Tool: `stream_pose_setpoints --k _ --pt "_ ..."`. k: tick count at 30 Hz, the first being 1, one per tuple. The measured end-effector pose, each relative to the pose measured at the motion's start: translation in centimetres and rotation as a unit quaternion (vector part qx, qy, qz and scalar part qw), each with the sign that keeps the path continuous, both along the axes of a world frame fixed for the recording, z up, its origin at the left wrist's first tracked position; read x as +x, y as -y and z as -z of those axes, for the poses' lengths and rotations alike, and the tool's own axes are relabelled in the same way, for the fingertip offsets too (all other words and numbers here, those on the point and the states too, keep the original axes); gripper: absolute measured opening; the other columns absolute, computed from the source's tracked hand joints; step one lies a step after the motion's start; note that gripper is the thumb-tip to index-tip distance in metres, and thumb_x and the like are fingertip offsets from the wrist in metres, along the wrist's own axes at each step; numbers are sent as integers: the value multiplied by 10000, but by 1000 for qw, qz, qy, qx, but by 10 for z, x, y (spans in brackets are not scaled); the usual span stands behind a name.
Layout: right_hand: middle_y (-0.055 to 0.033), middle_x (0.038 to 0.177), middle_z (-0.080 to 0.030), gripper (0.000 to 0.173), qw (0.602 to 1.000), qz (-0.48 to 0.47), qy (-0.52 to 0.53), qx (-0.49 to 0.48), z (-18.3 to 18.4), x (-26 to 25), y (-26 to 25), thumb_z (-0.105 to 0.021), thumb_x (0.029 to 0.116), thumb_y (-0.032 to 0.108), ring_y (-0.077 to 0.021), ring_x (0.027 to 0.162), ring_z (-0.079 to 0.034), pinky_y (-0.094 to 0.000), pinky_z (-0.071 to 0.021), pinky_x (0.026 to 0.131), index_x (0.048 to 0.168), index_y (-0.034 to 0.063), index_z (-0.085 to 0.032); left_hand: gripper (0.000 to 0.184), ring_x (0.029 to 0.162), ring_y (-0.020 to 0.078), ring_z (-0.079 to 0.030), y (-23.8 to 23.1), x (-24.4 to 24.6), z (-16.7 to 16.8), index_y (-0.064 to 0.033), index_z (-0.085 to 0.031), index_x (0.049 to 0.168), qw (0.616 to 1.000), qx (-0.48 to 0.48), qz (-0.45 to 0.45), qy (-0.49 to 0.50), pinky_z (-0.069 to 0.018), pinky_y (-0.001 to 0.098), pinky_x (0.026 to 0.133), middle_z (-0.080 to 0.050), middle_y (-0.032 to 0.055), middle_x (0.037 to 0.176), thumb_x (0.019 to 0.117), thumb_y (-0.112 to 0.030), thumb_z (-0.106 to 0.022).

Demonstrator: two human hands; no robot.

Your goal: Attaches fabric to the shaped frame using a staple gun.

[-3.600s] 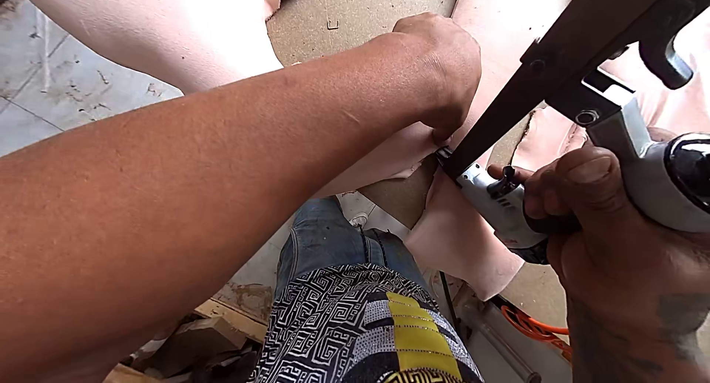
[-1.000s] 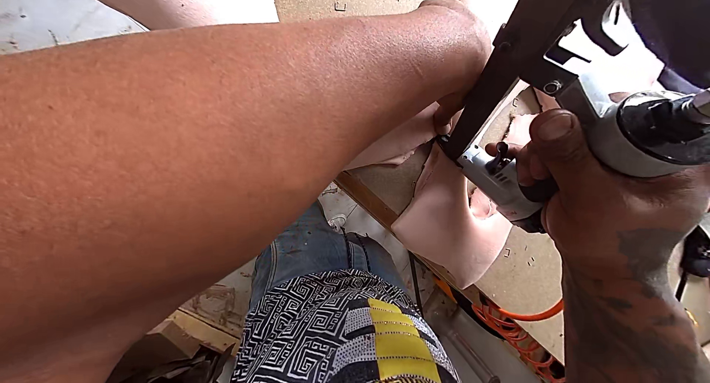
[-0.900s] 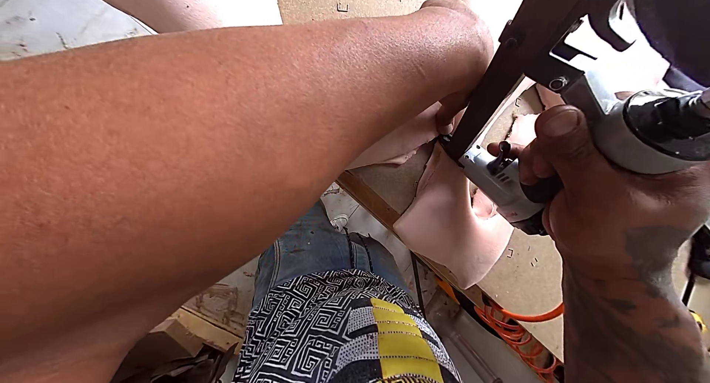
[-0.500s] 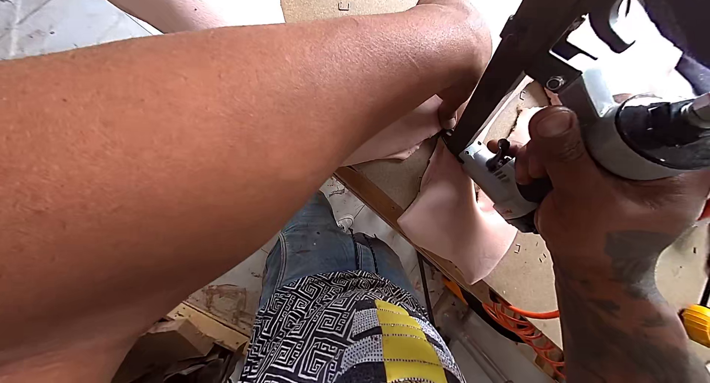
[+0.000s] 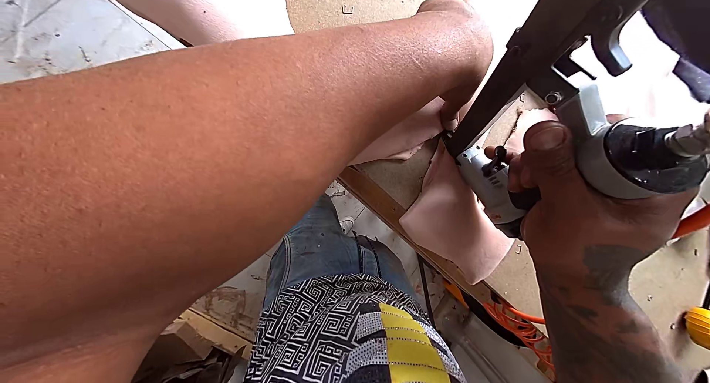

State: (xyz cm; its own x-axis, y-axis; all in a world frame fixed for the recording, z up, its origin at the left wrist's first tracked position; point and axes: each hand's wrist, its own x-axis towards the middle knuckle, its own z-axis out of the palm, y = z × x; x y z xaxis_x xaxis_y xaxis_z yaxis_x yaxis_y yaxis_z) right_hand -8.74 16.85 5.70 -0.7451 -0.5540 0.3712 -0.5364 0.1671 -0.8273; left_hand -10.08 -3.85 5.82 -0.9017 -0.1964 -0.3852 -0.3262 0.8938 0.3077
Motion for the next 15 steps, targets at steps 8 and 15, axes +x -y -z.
stream_pose_setpoints --k 8,15 --pt "11 781 -671 233 999 -19 26 -14 1 -3 -1 -787 906 176 -169 629 -668 -368 -614 590 1033 114 -601 442 1034 389 -638 0 -4 6 -104 -700 1054 1000 -20 19 -4 -496 600 774 -668 183 1053 771 -421 -820" --pt "29 754 -670 209 999 -14 23 -23 -1 -3 3 -788 898 167 -153 610 -666 -352 -611 571 991 133 -605 455 1004 390 -644 -1 -6 2 -95 -697 1024 999 -34 22 17 -494 593 761 -666 191 1020 762 -446 -822"
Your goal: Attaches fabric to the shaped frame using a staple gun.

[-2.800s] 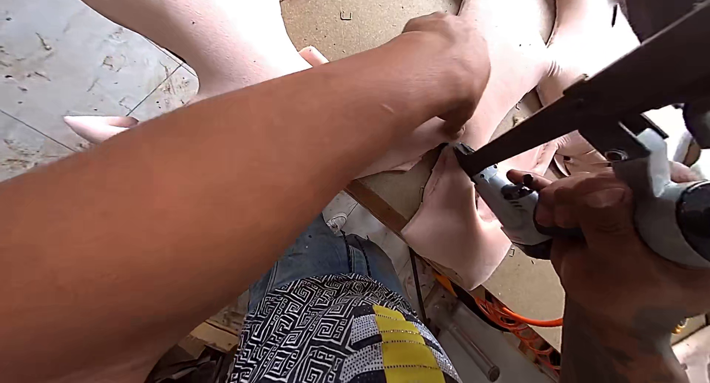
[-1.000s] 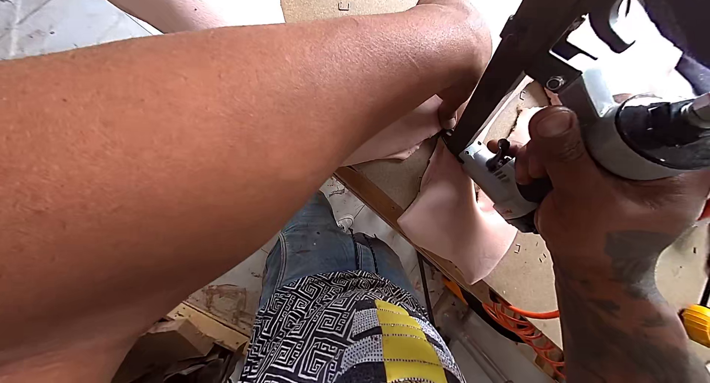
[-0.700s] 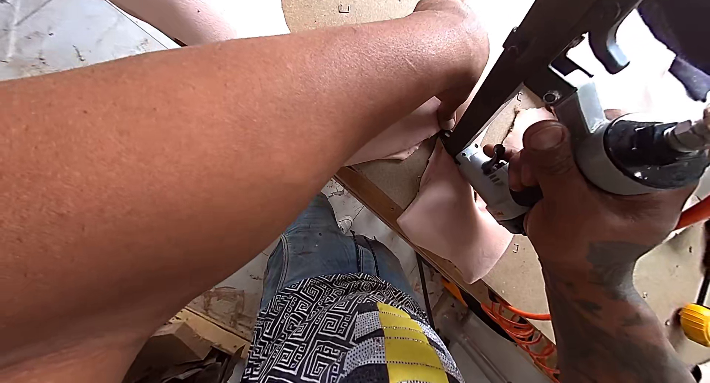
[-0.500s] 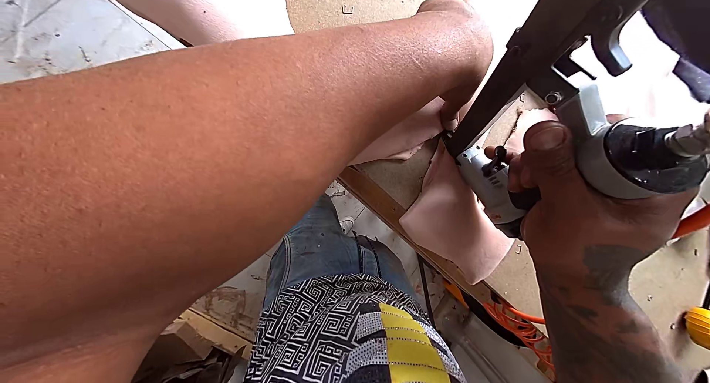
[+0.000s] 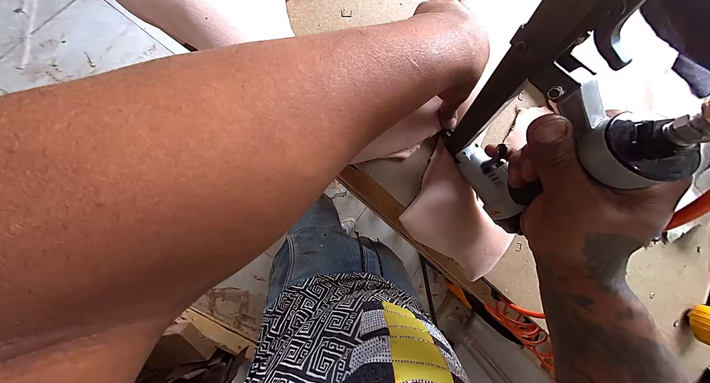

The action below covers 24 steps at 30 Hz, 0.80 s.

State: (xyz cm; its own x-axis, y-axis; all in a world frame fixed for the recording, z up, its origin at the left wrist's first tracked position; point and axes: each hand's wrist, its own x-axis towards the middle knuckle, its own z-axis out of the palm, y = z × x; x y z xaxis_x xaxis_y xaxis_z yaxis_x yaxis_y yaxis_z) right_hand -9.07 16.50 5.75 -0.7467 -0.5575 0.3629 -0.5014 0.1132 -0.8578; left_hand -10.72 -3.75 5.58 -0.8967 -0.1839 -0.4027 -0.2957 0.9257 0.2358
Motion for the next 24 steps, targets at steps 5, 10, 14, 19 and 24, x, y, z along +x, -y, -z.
stream_pose_setpoints --k 5,10,14,19,24 --pt "25 755 -673 197 1000 -8 9 22 -6 -2 -4 -791 906 190 -150 623 -669 -358 -615 591 989 127 -624 538 1002 395 -643 2 2 2 -104 -708 990 1000 -10 11 16 -494 614 764 -671 187 1013 692 -524 -861" --pt "9 775 -668 209 996 -50 66 20 -12 -14 -20 -783 916 217 -168 630 -658 -367 -613 608 1024 128 -629 867 1058 410 -641 4 0 3 -34 -656 1202 1000 -1 -7 17 -504 634 817 -669 215 1089 608 -620 -890" --pt "15 731 -642 196 995 -62 81 14 -9 -23 -17 -776 918 227 -174 609 -651 -404 -626 627 997 128 -626 845 1042 394 -646 4 -3 1 -38 -656 1187 999 -16 11 28 -504 613 808 -670 201 1068 629 -635 -876" --pt "20 704 -631 179 993 -62 97 17 -10 -25 -13 -759 939 232 -157 568 -636 -342 -611 569 971 143 -606 804 1012 387 -652 3 -6 2 -34 -682 1123 999 -24 20 37 -506 610 789 -673 194 1039 632 -643 -866" --pt "33 710 -645 154 995 -55 86 14 -9 -23 -5 -750 940 205 -136 570 -631 -321 -593 552 993 130 -627 475 962 380 -644 3 1 -1 -60 -702 890 1000 -8 15 25 -494 600 763 -666 183 964 733 -486 -844"
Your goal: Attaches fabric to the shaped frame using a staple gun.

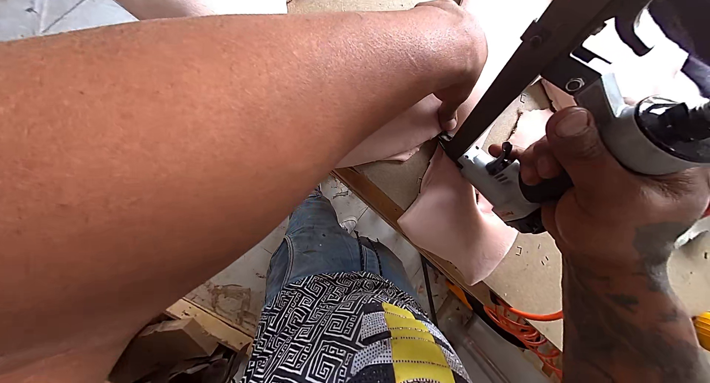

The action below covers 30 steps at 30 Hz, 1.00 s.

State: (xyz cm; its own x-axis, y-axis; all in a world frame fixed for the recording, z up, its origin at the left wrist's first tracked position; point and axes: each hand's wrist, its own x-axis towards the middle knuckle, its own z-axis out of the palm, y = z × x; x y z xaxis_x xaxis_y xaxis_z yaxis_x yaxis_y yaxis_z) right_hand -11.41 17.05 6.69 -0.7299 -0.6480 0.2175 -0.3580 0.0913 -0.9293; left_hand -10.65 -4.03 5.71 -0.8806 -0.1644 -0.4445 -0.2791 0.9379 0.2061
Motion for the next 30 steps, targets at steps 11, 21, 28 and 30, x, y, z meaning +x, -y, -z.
stream_pose_setpoints --k 11,21,28,30 --pt "29 669 -635 134 998 45 10 -32 4 12 5 -741 945 188 -152 549 -639 -356 -621 565 962 135 -619 533 947 365 -650 -2 -8 5 -65 -696 860 1000 -12 7 1 -497 589 738 -669 166 938 682 -543 -850" --pt "29 691 -643 133 1000 16 12 2 -7 13 -3 -748 939 202 -145 565 -639 -352 -618 581 963 135 -636 528 988 380 -650 1 -2 0 -75 -711 954 1000 0 -3 3 -500 609 777 -675 177 985 704 -515 -861" --pt "33 656 -624 118 999 12 38 6 -7 12 6 -730 954 213 -130 532 -615 -305 -585 528 932 145 -636 438 969 379 -648 2 -1 0 -95 -713 942 1000 -1 26 0 -497 604 772 -671 173 963 773 -481 -833" --pt "30 652 -616 123 999 16 38 2 -5 13 9 -729 954 211 -134 527 -610 -312 -580 518 929 143 -631 441 1015 394 -641 2 0 -2 -85 -712 983 1000 4 28 0 -497 611 796 -668 191 1012 795 -468 -823"
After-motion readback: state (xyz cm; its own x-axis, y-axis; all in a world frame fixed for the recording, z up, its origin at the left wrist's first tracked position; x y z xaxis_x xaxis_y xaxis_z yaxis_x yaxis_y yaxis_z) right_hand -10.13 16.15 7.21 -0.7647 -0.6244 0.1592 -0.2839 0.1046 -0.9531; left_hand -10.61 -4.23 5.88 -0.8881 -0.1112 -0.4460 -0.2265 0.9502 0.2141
